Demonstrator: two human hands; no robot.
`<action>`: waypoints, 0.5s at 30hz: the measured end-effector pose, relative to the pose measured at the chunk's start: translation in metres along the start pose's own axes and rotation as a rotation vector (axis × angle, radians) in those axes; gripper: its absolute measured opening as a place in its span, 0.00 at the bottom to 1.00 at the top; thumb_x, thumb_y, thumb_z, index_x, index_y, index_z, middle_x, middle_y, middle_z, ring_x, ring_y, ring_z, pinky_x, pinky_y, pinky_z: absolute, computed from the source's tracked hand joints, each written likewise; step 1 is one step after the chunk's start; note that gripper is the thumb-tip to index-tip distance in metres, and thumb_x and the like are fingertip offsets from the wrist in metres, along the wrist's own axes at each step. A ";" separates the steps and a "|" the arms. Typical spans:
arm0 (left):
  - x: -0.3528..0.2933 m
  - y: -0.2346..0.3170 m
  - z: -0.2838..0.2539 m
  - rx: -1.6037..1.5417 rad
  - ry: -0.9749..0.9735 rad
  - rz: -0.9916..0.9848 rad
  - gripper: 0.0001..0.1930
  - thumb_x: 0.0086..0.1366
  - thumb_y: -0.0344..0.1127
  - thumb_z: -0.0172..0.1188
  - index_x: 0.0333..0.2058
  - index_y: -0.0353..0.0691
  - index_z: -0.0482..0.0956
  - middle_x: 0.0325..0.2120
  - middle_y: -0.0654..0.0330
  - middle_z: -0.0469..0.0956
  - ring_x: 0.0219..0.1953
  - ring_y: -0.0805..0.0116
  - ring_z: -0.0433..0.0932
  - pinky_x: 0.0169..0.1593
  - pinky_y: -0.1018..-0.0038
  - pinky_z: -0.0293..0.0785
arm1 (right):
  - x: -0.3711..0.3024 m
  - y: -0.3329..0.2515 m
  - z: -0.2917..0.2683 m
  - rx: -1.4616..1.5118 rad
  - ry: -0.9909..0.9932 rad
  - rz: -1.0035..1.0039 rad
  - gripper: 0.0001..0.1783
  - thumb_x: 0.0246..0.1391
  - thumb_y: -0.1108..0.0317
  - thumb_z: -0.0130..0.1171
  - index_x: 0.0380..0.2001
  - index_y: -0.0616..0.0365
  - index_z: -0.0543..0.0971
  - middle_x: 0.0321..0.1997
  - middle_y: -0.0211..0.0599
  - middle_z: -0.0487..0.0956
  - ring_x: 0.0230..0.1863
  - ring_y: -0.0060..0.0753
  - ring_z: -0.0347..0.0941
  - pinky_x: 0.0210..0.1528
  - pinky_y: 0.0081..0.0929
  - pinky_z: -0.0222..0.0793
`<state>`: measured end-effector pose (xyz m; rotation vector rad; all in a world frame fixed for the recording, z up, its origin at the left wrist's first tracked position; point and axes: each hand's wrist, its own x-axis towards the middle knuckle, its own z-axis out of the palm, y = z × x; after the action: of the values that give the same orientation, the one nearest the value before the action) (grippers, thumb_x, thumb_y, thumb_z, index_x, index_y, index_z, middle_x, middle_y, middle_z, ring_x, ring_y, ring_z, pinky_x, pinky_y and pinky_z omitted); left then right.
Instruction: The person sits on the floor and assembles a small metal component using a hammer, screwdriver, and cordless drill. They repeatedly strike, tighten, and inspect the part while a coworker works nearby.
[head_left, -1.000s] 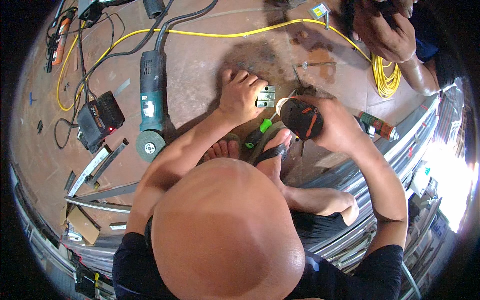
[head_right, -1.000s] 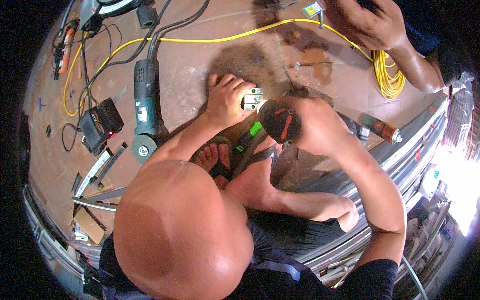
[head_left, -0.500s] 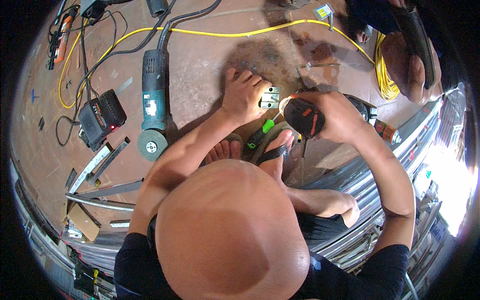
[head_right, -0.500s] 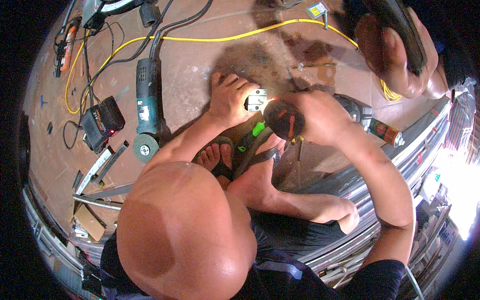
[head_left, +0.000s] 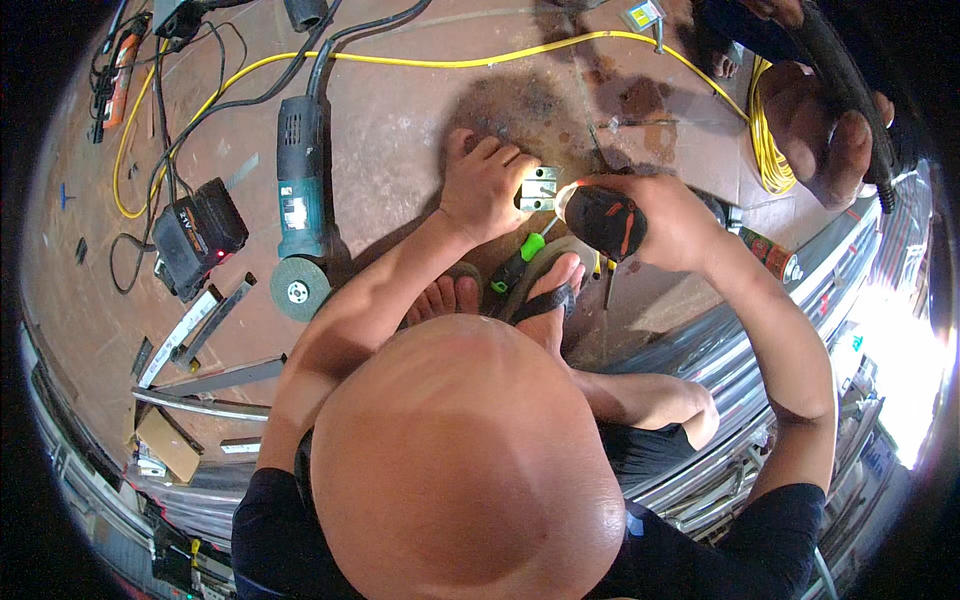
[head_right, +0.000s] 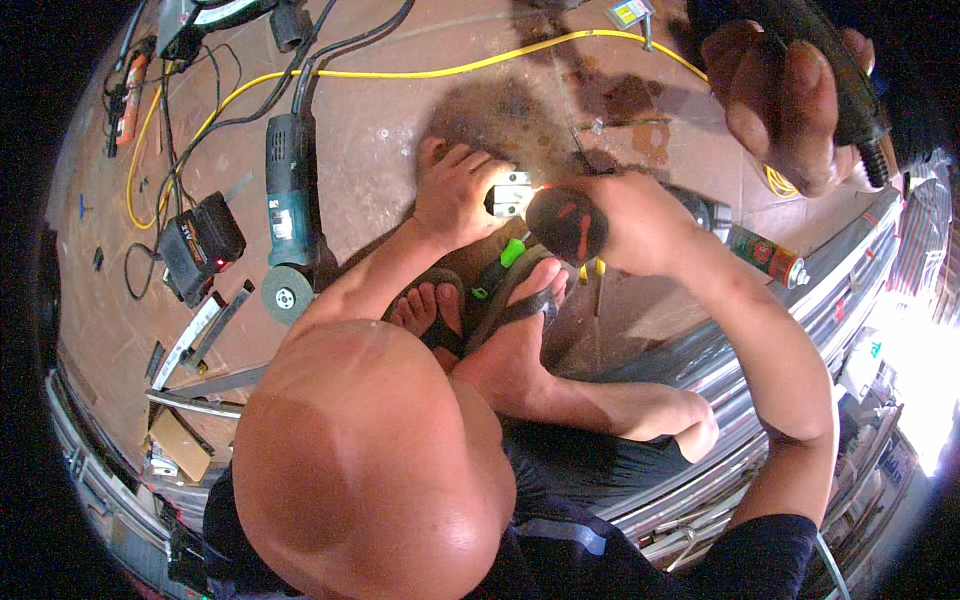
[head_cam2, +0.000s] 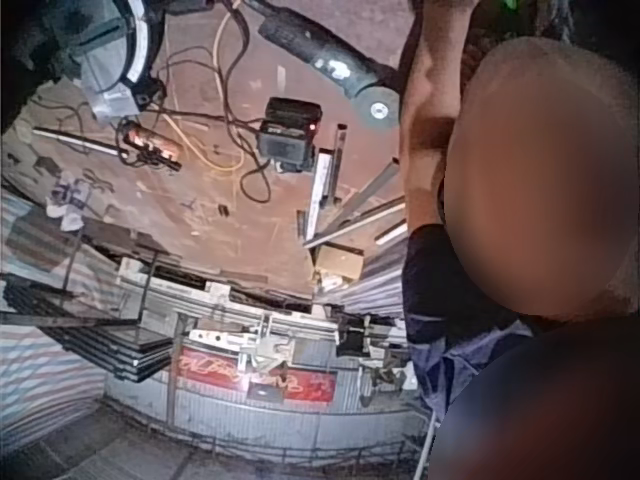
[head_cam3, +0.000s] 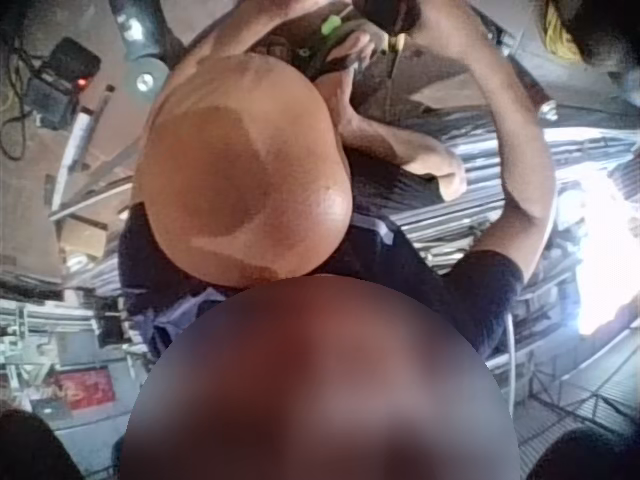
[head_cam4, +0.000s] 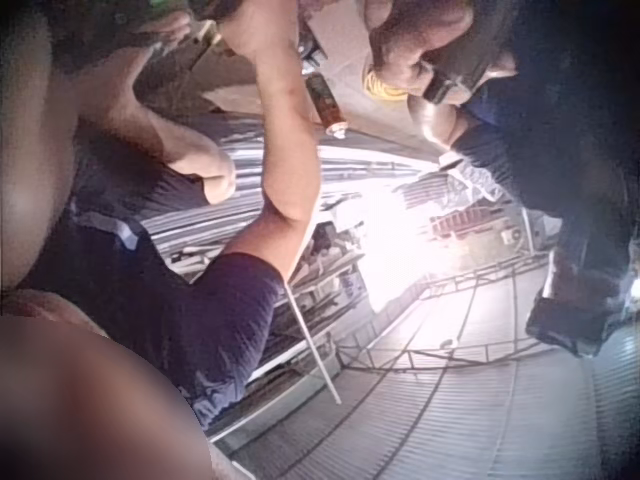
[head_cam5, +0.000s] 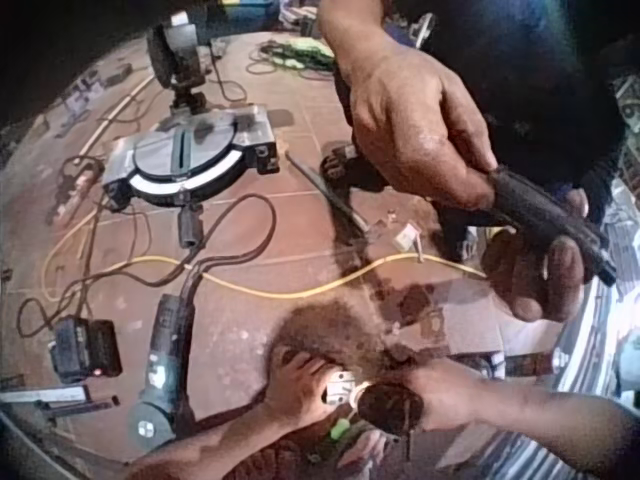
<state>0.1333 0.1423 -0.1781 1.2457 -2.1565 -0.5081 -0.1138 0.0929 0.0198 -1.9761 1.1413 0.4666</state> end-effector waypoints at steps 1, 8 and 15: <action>0.000 0.000 0.001 -0.006 0.021 -0.003 0.27 0.50 0.54 0.87 0.48 0.56 0.90 0.41 0.66 0.87 0.49 0.59 0.84 0.67 0.44 0.64 | -0.004 -0.001 0.004 0.030 0.015 0.019 0.41 0.49 0.68 0.77 0.71 0.53 0.83 0.58 0.58 0.90 0.61 0.68 0.86 0.64 0.55 0.83; -0.001 0.003 0.004 0.000 0.014 0.019 0.26 0.50 0.53 0.87 0.47 0.56 0.90 0.40 0.66 0.87 0.47 0.61 0.86 0.67 0.47 0.64 | -0.017 -0.002 0.031 0.043 0.168 -0.059 0.43 0.48 0.66 0.79 0.71 0.56 0.83 0.59 0.58 0.90 0.63 0.65 0.86 0.65 0.53 0.84; 0.001 0.002 0.006 -0.016 0.024 0.050 0.27 0.48 0.51 0.87 0.47 0.56 0.91 0.41 0.66 0.88 0.47 0.60 0.87 0.67 0.46 0.64 | -0.007 -0.008 0.009 -0.157 0.037 -0.044 0.43 0.46 0.67 0.78 0.70 0.55 0.84 0.57 0.58 0.90 0.59 0.65 0.88 0.60 0.55 0.85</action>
<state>0.1275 0.1424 -0.1812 1.1805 -2.1532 -0.4864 -0.1104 0.1060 0.0226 -2.1491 1.1101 0.5125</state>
